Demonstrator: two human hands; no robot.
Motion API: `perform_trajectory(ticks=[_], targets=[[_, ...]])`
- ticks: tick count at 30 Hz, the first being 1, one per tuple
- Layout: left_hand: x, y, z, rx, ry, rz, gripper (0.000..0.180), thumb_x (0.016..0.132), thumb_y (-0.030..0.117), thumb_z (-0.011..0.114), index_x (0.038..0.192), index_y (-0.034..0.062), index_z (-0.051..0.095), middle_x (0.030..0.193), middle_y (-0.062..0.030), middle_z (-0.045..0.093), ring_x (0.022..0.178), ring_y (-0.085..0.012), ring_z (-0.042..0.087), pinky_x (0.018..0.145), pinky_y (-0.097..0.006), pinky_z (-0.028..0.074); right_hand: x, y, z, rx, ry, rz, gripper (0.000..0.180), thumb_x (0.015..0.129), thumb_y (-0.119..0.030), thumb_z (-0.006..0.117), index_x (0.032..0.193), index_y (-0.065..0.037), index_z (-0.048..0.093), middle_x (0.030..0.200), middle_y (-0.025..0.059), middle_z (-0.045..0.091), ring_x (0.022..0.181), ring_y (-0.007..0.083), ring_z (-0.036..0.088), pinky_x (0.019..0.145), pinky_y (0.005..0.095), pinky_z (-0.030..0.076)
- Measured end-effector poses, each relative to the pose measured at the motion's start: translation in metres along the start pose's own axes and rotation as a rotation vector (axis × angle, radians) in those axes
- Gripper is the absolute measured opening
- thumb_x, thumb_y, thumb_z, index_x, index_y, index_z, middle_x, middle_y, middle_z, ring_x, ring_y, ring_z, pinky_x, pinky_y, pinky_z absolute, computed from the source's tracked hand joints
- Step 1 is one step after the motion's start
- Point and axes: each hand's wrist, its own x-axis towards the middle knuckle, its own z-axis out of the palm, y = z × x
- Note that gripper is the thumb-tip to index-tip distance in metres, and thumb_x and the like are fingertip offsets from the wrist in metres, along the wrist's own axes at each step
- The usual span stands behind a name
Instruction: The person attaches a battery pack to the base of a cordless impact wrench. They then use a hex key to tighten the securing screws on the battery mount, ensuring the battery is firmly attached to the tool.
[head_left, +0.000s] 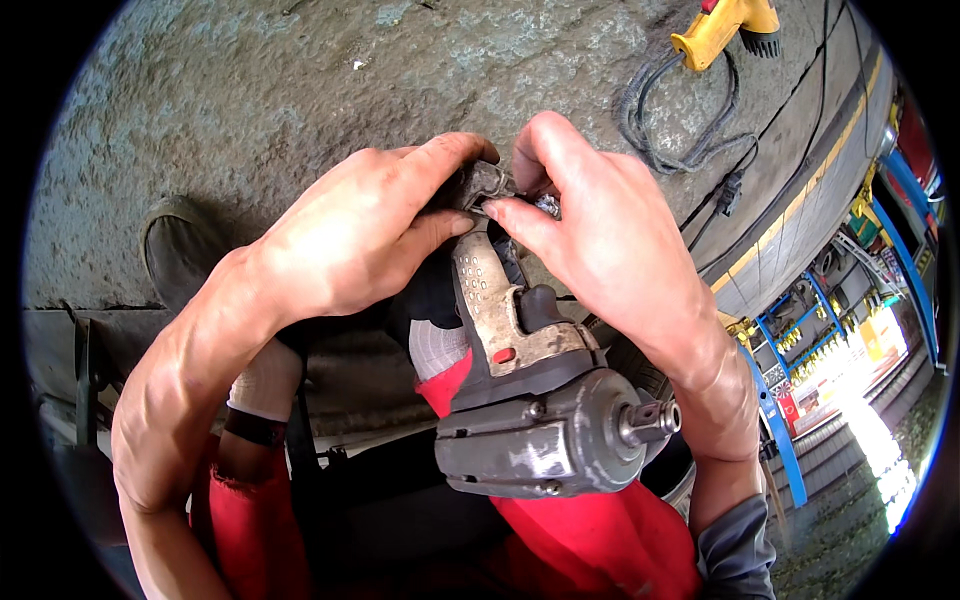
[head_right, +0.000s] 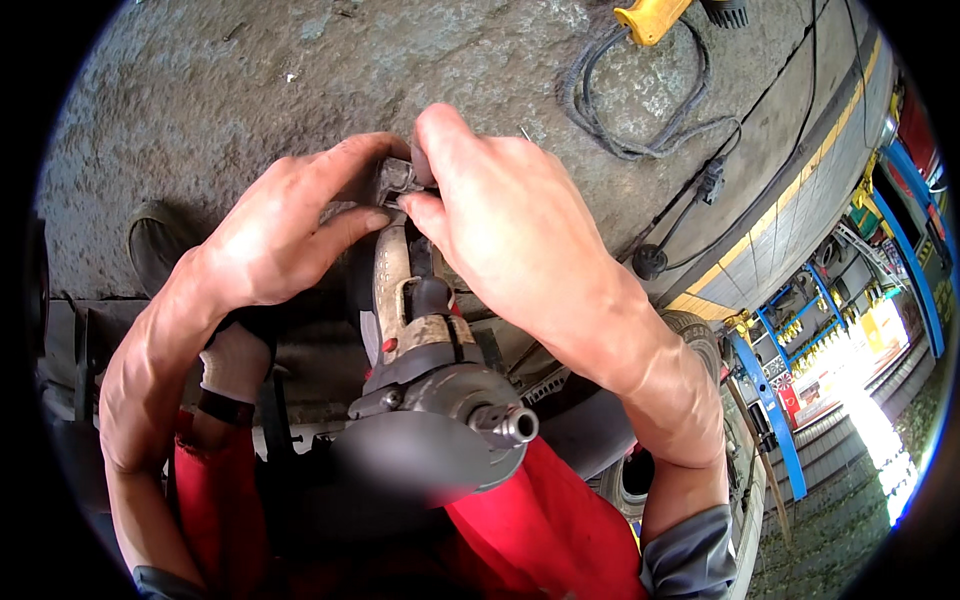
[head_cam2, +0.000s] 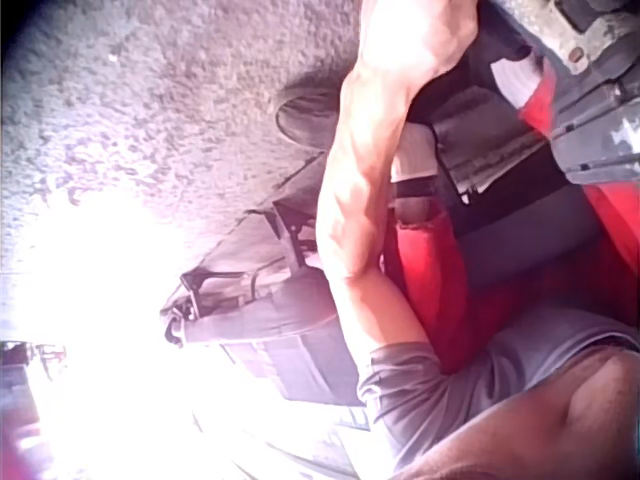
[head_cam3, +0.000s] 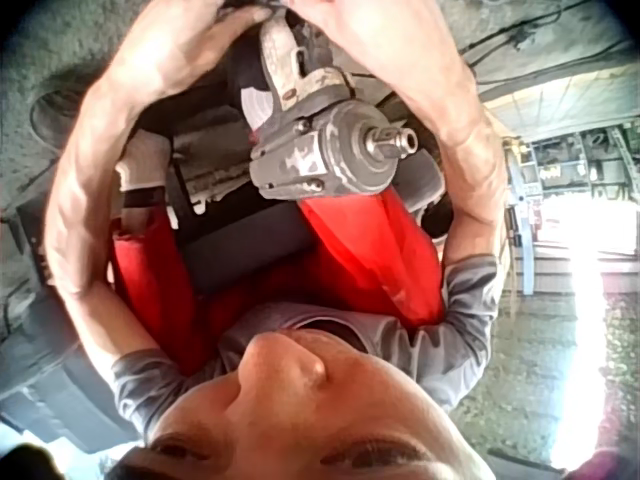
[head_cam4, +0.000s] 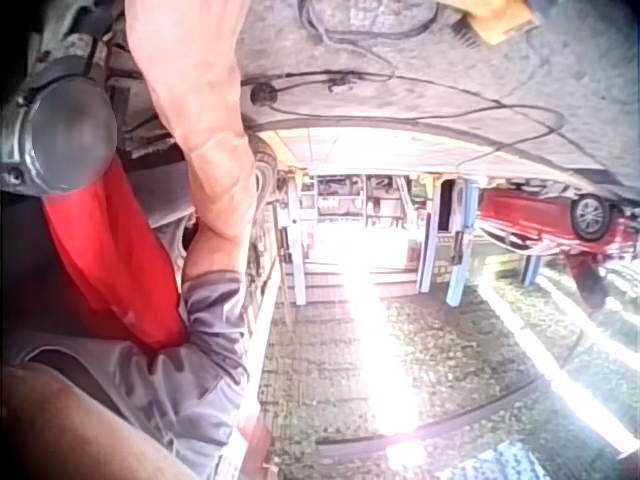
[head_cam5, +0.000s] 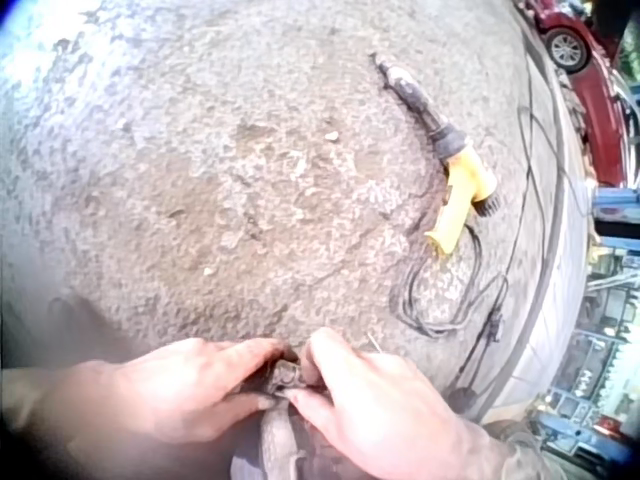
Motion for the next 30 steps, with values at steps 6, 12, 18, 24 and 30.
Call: perform_trajectory(ticks=[6, 12, 18, 24, 30], targets=[[0.0, 0.0, 0.002, -0.008, 0.009, -0.002, 0.05, 0.097, 0.01, 0.072, 0.141, -0.0031, 0.055, 0.115, -0.0297, 0.073, 0.11, -0.0508, 0.069, 0.092, -0.054, 0.057, 0.0, -0.001, 0.001, 0.014, 0.002, 0.084, 0.037, 0.092, -0.019, 0.084, 0.11, -0.001, 0.057, 0.089, 0.0198, 0.071, 0.084, 0.0426, 0.073, 0.074, 0.0467, 0.056], [0.001, 0.0, 0.006, 0.03, 0.015, -0.012, 0.05, 0.095, 0.009, 0.073, 0.141, -0.0028, 0.055, 0.116, -0.0295, 0.073, 0.11, -0.0501, 0.07, 0.093, -0.054, 0.058, -0.001, 0.003, 0.003, 0.034, 0.001, 0.126, 0.038, 0.091, -0.02, 0.084, 0.11, -0.002, 0.056, 0.089, 0.0188, 0.07, 0.085, 0.0421, 0.073, 0.074, 0.0458, 0.057], [-0.002, 0.004, 0.009, -0.066, 0.038, -0.075, 0.053, 0.096, 0.01, 0.075, 0.145, 0.0008, 0.055, 0.118, -0.0273, 0.074, 0.112, -0.0491, 0.07, 0.095, -0.052, 0.058, -0.004, 0.007, 0.007, 0.05, 0.005, 0.048, 0.038, 0.095, -0.021, 0.082, 0.115, -0.002, 0.056, 0.094, 0.0211, 0.074, 0.092, 0.0446, 0.075, 0.078, 0.0479, 0.059], [-0.003, 0.004, 0.01, -0.137, 0.057, -0.095, 0.051, 0.1, 0.012, 0.074, 0.147, 0.0019, 0.055, 0.122, -0.0257, 0.075, 0.119, -0.0474, 0.07, 0.097, -0.049, 0.058, -0.009, 0.011, 0.006, 0.013, 0.006, -0.006, 0.035, 0.097, -0.019, 0.081, 0.116, -0.002, 0.057, 0.099, 0.0232, 0.076, 0.098, 0.0455, 0.076, 0.08, 0.0495, 0.06], [-0.004, 0.002, 0.011, -0.147, 0.053, -0.101, 0.051, 0.1, 0.009, 0.074, 0.147, 0.0012, 0.056, 0.124, -0.0253, 0.075, 0.12, -0.0449, 0.071, 0.099, -0.047, 0.058, -0.008, 0.015, 0.006, 0.071, 0.017, -0.042, 0.033, 0.097, -0.017, 0.08, 0.114, -0.001, 0.056, 0.093, 0.0232, 0.074, 0.093, 0.0463, 0.075, 0.077, 0.051, 0.058]])
